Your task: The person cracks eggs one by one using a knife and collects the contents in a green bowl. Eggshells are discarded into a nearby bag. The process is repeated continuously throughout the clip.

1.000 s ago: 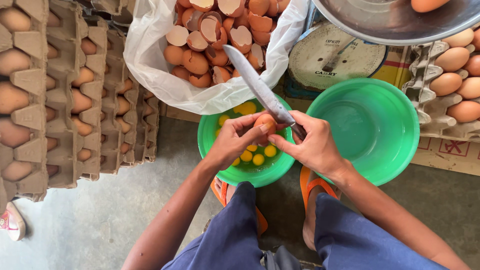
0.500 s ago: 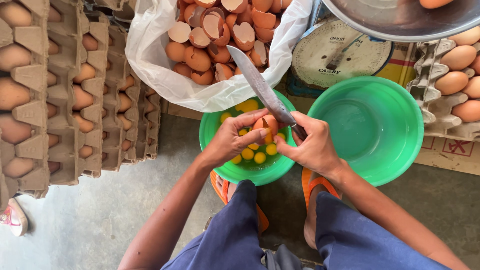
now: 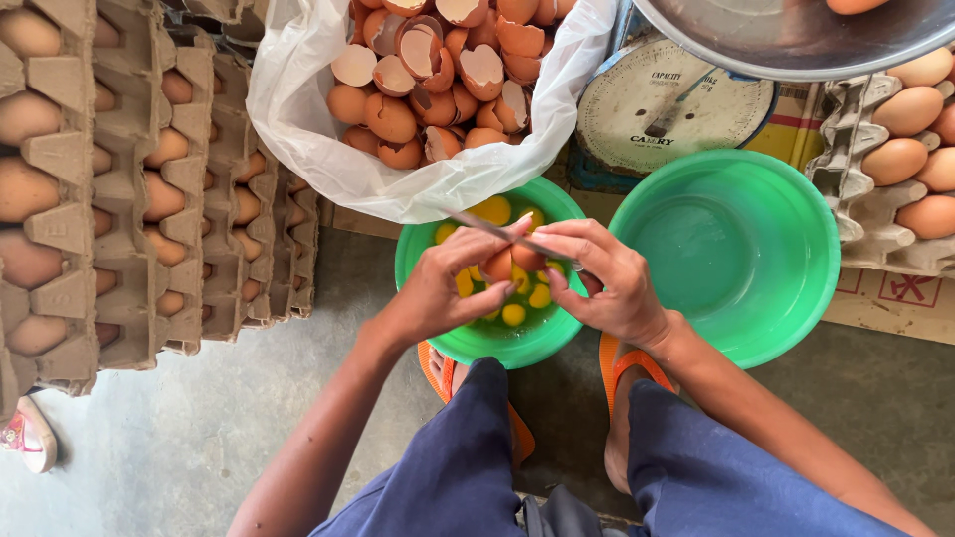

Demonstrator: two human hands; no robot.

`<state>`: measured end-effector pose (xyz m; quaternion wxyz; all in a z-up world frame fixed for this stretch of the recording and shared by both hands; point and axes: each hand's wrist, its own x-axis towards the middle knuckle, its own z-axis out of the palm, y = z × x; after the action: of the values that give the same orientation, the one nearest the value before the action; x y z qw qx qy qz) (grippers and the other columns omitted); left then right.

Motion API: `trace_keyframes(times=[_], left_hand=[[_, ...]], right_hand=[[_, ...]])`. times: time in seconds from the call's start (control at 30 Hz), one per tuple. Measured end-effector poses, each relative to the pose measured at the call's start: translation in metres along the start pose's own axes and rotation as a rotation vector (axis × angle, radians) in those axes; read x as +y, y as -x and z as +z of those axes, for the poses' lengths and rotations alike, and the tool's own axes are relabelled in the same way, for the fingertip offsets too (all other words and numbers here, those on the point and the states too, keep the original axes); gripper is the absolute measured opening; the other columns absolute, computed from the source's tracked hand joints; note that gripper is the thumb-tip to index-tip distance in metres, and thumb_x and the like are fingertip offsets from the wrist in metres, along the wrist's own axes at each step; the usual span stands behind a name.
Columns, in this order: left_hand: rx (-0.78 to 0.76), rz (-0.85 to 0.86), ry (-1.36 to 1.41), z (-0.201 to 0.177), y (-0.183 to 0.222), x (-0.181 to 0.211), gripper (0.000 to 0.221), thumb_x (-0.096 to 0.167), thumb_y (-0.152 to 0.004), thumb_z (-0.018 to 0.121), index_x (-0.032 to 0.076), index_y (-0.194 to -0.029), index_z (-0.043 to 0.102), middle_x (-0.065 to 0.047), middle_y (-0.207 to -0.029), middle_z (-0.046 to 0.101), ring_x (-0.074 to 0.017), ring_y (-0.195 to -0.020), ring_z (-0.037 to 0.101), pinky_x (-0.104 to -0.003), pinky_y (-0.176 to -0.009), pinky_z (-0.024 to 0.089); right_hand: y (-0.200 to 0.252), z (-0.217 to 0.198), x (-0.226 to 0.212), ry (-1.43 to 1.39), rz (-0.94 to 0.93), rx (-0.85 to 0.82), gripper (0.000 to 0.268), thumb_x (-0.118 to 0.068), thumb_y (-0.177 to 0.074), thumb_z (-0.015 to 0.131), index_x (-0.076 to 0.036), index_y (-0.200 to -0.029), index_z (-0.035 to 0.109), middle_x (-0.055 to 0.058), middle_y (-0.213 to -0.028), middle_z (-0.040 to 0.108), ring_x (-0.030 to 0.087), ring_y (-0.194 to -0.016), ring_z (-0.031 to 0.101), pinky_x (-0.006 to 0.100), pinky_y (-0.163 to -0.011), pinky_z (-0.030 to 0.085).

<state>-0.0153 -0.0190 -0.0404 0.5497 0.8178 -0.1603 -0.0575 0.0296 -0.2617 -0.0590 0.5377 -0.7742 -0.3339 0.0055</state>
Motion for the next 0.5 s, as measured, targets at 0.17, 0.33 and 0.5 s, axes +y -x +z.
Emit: trace_keyframes(times=[0.17, 0.33, 0.5], left_hand=[[0.148, -0.027, 0.049, 0.020, 0.006, 0.003, 0.057, 0.009, -0.086, 0.079, 0.003, -0.140, 0.061, -0.012, -0.144, 0.065, -0.0235, -0.121, 0.067, -0.033, -0.100, 0.054], [0.247, -0.047, 0.000, 0.015, 0.003, 0.009, 0.051, 0.007, -0.085, 0.083, 0.007, -0.132, 0.066, -0.008, -0.128, 0.071, -0.0220, -0.113, 0.070, -0.032, -0.097, 0.057], [0.315, 0.191, -0.338, -0.048, -0.027, 0.028, 0.061, 0.001, -0.085, 0.082, 0.010, -0.142, 0.061, -0.011, -0.136, 0.067, -0.0285, -0.125, 0.066, -0.038, -0.111, 0.053]], right_hand=[[0.001, 0.004, -0.005, 0.021, -0.101, 0.025, 0.053, 0.008, -0.085, 0.073, -0.015, -0.132, 0.065, 0.004, -0.130, 0.065, 0.008, -0.076, 0.064, 0.023, -0.058, 0.050], [0.001, 0.000, -0.014, -0.019, 0.018, 0.045, 0.048, 0.002, -0.083, 0.080, -0.009, -0.128, 0.066, 0.007, -0.128, 0.068, 0.003, -0.056, 0.050, 0.021, -0.048, 0.042], [0.006, -0.014, -0.013, -0.041, 0.133, 0.153, 0.049, -0.004, -0.085, 0.084, -0.001, -0.129, 0.063, 0.005, -0.120, 0.065, 0.001, -0.057, 0.045, 0.019, -0.050, 0.039]])
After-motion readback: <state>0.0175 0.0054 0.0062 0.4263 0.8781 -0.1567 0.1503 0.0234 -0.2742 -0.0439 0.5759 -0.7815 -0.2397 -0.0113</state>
